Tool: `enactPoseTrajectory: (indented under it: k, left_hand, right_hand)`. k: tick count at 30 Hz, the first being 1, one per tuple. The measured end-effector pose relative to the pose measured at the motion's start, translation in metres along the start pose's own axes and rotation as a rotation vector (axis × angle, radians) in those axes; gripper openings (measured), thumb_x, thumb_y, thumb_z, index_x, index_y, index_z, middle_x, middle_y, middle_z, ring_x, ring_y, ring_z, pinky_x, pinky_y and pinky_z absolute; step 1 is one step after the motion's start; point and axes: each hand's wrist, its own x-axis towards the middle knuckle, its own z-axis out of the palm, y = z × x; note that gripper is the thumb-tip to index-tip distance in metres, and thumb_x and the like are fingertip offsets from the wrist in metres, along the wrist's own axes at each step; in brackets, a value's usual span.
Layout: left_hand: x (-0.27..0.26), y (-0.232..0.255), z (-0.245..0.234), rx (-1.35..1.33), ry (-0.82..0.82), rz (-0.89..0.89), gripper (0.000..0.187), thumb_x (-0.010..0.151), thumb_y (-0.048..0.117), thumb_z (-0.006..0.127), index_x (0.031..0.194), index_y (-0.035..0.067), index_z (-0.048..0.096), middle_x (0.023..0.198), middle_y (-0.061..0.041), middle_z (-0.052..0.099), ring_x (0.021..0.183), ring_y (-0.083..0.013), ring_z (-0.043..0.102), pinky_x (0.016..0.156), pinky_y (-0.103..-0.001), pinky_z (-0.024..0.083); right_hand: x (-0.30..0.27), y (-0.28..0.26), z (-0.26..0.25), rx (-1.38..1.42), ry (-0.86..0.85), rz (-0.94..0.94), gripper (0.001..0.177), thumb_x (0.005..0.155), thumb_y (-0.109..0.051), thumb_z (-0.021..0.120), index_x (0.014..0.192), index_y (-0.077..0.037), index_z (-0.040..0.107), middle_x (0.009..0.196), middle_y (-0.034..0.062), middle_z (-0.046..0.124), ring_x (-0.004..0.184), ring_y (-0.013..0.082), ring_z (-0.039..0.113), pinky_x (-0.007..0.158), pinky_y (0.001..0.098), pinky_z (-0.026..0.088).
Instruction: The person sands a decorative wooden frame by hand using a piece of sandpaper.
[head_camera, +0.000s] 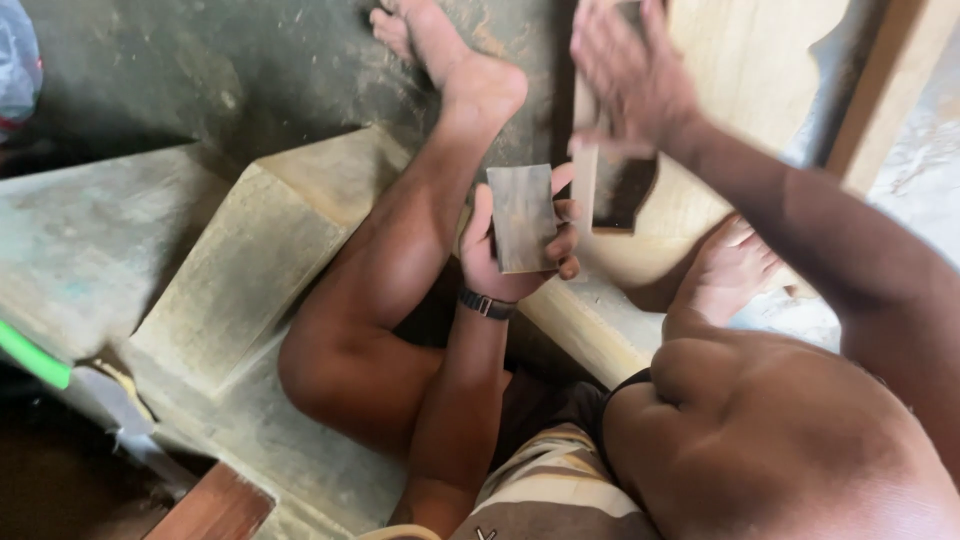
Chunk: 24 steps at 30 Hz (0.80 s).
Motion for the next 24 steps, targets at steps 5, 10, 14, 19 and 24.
enactPoseTrajectory:
  k: [5, 10, 14, 19, 24]
  left_hand:
    - [0.02, 0.004, -0.019, -0.025, -0.089, 0.031, 0.092, 0.103, 0.073, 0.036, 0.161, 0.002, 0.029, 0.146, -0.022, 0.051, 0.098, -0.0279, 0.057, 0.085, -0.052, 0.051]
    - [0.026, -0.002, -0.041, 0.014, -0.127, 0.035, 0.094, 0.103, 0.075, 0.029, 0.163, 0.003, 0.022, 0.152, -0.025, 0.049, 0.111, -0.0327, 0.061, 0.098, -0.061, 0.053]
    - [0.033, -0.023, -0.033, 0.265, 0.126, -0.077, 0.083, 0.103, 0.069, 0.035, 0.149, 0.001, 0.044, 0.115, -0.021, 0.067, 0.08, -0.0299, 0.069, 0.07, -0.047, 0.059]
    - [0.037, -0.08, -0.061, 0.407, 0.309, -0.414, 0.069, 0.103, 0.062, 0.043, 0.149, 0.011, 0.047, 0.107, -0.016, 0.074, 0.065, -0.0255, 0.072, 0.048, -0.038, 0.062]
    - [0.055, -0.123, -0.049, 0.132, 0.153, -0.691, 0.099, 0.098, 0.084, 0.035, 0.139, -0.004, 0.053, 0.119, -0.034, 0.068, 0.095, -0.0449, 0.075, 0.071, -0.054, 0.065]
  right_hand:
    - [-0.106, -0.055, -0.036, 0.071, -0.168, -0.211, 0.125, 0.078, -0.1, -0.004, 0.167, -0.013, 0.004, 0.176, 0.0113, 0.003, 0.161, 0.0317, 0.004, 0.125, 0.0641, 0.01]
    - [-0.188, -0.106, 0.001, 0.775, 0.405, -0.4, 0.107, 0.087, -0.083, 0.035, 0.148, 0.005, 0.047, 0.164, 0.0279, 0.037, 0.156, 0.041, 0.029, 0.118, 0.0756, 0.019]
    - [-0.204, -0.091, 0.013, 1.439, 0.255, -0.037, 0.07, 0.099, -0.049, 0.054, 0.154, -0.006, 0.046, 0.146, 0.0228, 0.057, 0.138, 0.0388, 0.052, 0.116, 0.0599, 0.034]
    - [-0.202, -0.041, -0.014, 1.988, 0.254, 0.351, 0.055, 0.105, -0.037, 0.047, 0.152, -0.009, 0.048, 0.13, 0.0146, 0.063, 0.124, 0.0304, 0.063, 0.112, 0.0483, 0.043]
    - [-0.244, -0.068, 0.024, 1.982, 0.314, 0.541, 0.017, 0.089, -0.021, 0.085, 0.088, -0.009, 0.073, 0.069, 0.0045, 0.066, 0.063, 0.0177, 0.061, 0.067, 0.0334, 0.05]
